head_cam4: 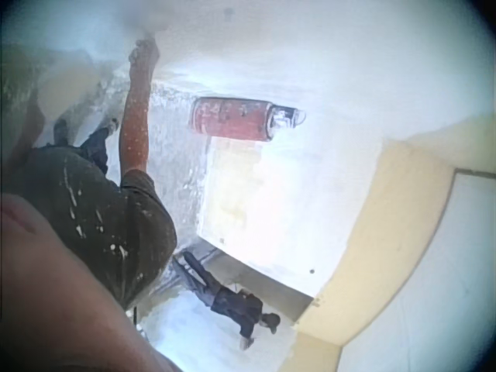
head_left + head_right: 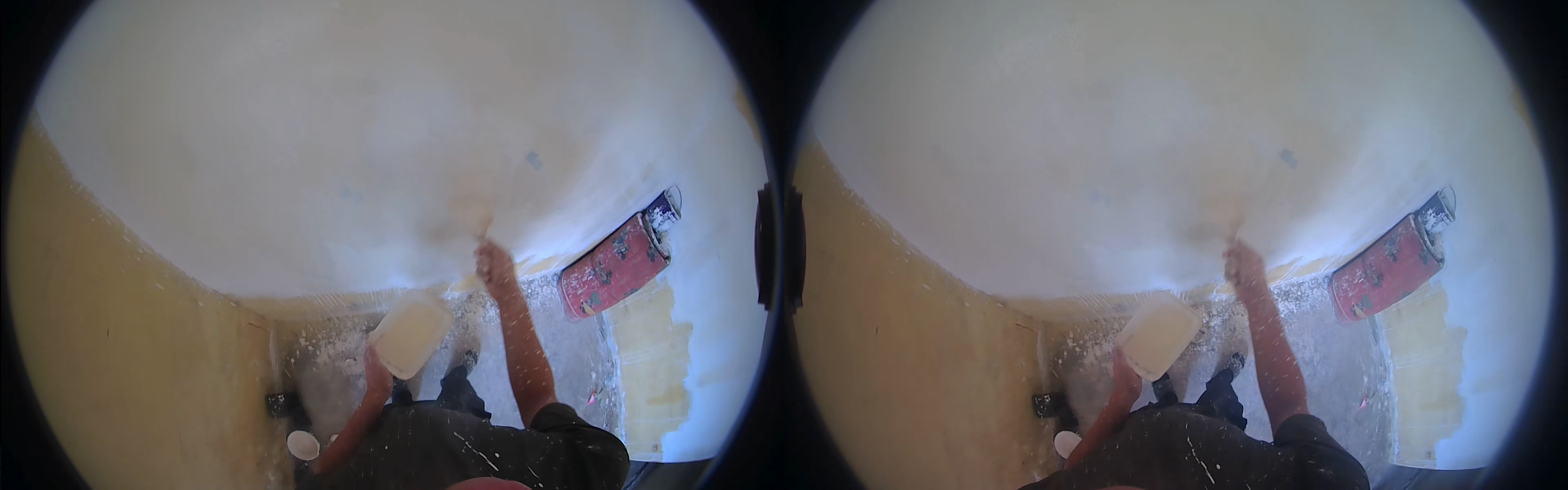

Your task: The person applies plaster or joint compound to a wall using a wide brush, dipping the brush into a plastic container and spreading the material across the surface.

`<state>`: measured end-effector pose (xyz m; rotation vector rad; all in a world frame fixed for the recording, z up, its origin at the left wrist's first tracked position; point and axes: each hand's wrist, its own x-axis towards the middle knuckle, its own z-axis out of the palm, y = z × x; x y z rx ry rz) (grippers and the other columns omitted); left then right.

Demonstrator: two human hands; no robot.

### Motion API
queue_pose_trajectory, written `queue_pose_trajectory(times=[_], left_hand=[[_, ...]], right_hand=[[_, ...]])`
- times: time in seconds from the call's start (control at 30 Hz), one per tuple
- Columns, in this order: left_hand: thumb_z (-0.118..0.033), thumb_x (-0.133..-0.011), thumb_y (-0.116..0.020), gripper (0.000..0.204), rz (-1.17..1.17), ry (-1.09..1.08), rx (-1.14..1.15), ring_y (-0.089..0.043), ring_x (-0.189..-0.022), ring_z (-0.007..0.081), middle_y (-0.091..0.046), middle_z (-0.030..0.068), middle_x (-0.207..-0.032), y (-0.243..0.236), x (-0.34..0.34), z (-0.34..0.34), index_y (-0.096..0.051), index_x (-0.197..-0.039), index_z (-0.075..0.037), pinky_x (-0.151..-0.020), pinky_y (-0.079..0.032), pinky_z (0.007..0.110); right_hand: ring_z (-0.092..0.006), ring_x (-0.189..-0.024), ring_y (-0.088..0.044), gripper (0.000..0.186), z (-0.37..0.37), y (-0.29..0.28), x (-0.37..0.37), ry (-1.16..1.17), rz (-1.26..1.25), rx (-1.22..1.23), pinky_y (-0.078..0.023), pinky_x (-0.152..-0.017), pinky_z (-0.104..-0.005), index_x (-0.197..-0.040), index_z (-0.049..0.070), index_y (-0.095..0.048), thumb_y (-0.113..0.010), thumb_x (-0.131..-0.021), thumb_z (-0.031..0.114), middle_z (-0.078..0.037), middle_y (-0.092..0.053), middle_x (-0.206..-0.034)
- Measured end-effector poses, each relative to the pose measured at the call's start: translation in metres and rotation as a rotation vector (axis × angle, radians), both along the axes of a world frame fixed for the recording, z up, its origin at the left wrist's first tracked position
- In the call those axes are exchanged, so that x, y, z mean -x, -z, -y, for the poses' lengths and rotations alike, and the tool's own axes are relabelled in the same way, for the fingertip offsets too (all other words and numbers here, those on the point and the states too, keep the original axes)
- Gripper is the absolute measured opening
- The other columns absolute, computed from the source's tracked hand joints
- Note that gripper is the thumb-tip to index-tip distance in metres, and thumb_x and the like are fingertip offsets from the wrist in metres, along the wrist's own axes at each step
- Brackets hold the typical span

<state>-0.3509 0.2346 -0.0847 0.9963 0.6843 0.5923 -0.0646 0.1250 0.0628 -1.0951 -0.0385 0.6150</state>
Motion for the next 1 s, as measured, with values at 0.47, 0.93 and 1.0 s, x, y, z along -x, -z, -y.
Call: queue_pose_trajectory(times=[0.47,0.93,1.0], left_hand=[[-0.038,-0.1,-0.024,0.05,-0.234,0.015,-0.166,-0.043,-0.122,0.0249,-0.043,0.0144,-0.132,0.014,0.004,-0.036,-0.035,-0.134,-0.003,-0.101,-0.035,0.036],[-0.042,-0.099,-0.026,0.053,0.114,-0.046,0.263,-0.045,-0.122,0.025,-0.044,0.0114,-0.134,-0.025,-0.019,-0.017,-0.034,-0.135,-0.004,-0.103,-0.037,0.038],[-0.042,-0.099,-0.026,0.053,-0.002,-0.085,0.274,-0.045,-0.122,0.0244,-0.044,0.0115,-0.134,-0.019,-0.01,-0.017,-0.034,-0.135,-0.003,-0.102,-0.037,0.037]], right_hand=[[-0.0045,-0.046,-0.038,0.008,-0.011,-0.102,-0.05,-0.024,0.192,0.055,-0.026,-0.033,-0.0164,-0.08,0.004,-0.054,-0.051,-0.085,0.009,-0.004,-0.052,-0.072],[-0.0048,-0.043,-0.037,0.019,0.001,0.051,0.021,-0.035,-0.187,0.031,-0.027,-0.035,-0.0188,-0.097,0.006,-0.052,-0.045,-0.091,0.023,0.0,-0.05,-0.069],[-0.0056,-0.045,-0.039,0.015,0.006,0.127,0.007,-0.103,-0.324,0.136,-0.028,-0.035,-0.0192,-0.09,0.007,-0.051,-0.045,-0.089,0.02,-0.003,-0.051,-0.071]])
